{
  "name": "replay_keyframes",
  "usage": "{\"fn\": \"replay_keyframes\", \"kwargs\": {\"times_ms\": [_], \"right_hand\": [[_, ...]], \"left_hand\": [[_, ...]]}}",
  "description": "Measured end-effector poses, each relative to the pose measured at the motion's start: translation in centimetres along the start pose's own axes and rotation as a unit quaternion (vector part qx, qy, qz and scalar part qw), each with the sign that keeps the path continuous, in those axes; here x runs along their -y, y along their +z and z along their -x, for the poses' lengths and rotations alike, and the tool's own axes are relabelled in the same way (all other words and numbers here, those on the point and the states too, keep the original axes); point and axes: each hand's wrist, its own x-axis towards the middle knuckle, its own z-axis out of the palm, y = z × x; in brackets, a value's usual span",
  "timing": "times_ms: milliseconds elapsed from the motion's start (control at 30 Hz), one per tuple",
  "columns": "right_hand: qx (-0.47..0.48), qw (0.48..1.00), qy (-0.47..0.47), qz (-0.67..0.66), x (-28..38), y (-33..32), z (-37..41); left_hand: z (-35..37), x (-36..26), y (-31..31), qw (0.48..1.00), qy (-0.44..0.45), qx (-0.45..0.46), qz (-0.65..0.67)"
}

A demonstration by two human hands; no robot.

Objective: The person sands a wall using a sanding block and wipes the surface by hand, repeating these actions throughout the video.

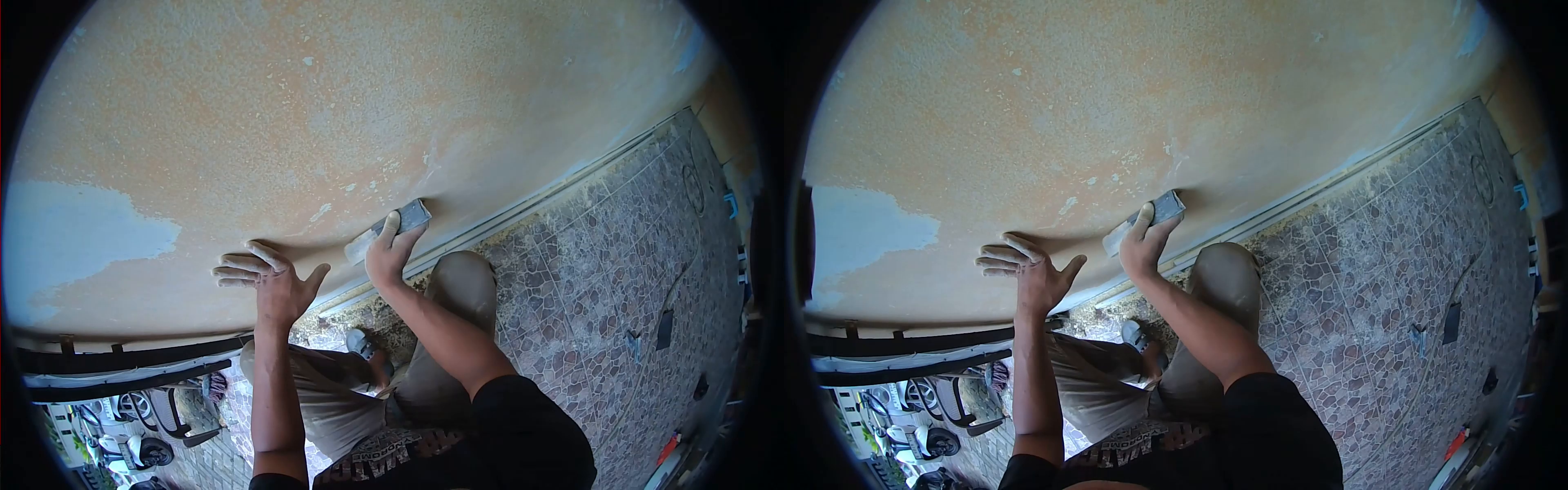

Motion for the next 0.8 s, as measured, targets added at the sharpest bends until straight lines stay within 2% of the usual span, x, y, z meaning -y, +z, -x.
{"fn": "replay_keyframes", "kwargs": {"times_ms": [33, 133, 167, 200, 233, 300, 367, 433, 500, 533, 567, 633, 667, 700, 733, 767, 800], "right_hand": [[0.003, 1.000, 0.002, -0.020, 0.3, 0.1, -0.1], [-0.114, 0.991, -0.001, -0.072, 2.5, -0.8, -5.7], [-0.111, 0.991, 0.000, -0.071, 2.4, -1.7, -6.8], [-0.102, 0.992, 0.018, -0.079, 2.3, -2.3, -7.7], [-0.091, 0.992, 0.035, -0.086, 2.1, -2.5, -8.0], [-0.109, 0.992, 0.028, -0.055, 0.6, -0.6, -5.0], [-0.088, 0.994, -0.065, -0.014, -1.1, 0.8, -2.1], [-0.078, 0.996, -0.043, -0.031, 0.1, 0.3, -2.7], [-0.096, 0.995, -0.002, -0.021, 1.3, -0.4, -4.8], [-0.128, 0.988, 0.038, -0.071, 1.7, -0.9, -6.9], [-0.125, 0.989, 0.038, -0.069, 2.1, -1.5, -7.7], [-0.136, 0.975, 0.109, -0.139, 2.7, -2.3, -8.7], [-0.107, 0.988, 0.071, -0.081, 1.7, -1.6, -7.0], [-0.090, 0.995, 0.031, -0.029, 0.0, -0.4, -4.6], [-0.077, 0.997, 0.014, -0.016, -0.8, 0.6, -1.9], [-0.065, 0.998, -0.004, -0.004, -1.1, 1.2, -0.6], [-0.071, 0.997, -0.008, -0.004, -0.9, 1.1, -1.2]], "left_hand": [[0.0, 0.1, -0.1, 1.000, -0.006, 0.020, -0.003], [0.1, 0.9, 0.3, 0.999, -0.001, 0.035, -0.012], [0.1, 0.8, 0.4, 1.000, 0.010, 0.026, -0.014], [-0.2, 0.6, -0.4, 0.996, -0.021, 0.081, 0.010], [-0.5, 0.5, -0.8, 0.997, -0.022, 0.077, 0.008], [-0.8, 0.0, -1.5, 0.989, -0.053, 0.135, 0.008], [-1.1, -0.5, -2.4, 0.986, -0.063, 0.154, 0.006], [-1.7, -0.9, -3.4, 0.977, -0.084, 0.194, 0.004], [-2.0, -1.0, -4.2, 0.977, -0.079, 0.198, -0.001], [-1.7, -1.0, -4.3, 0.975, -0.082, 0.208, 0.001], [-1.4, -0.7, -4.1, 0.974, -0.086, 0.210, 0.003], [-1.1, -0.3, -3.1, 0.977, -0.074, 0.198, -0.010], [-1.1, -0.6, -2.2, 0.978, -0.073, 0.198, -0.006], [-0.8, -0.9, -1.0, 0.985, -0.090, 0.144, 0.010], [-0.5, -1.1, 0.1, 0.990, -0.108, 0.089, 0.028], [-0.1, -1.4, 1.4, 0.990, -0.106, 0.089, 0.031], [0.0, -1.6, 2.7, 0.994, -0.086, 0.000, 0.068]]}}
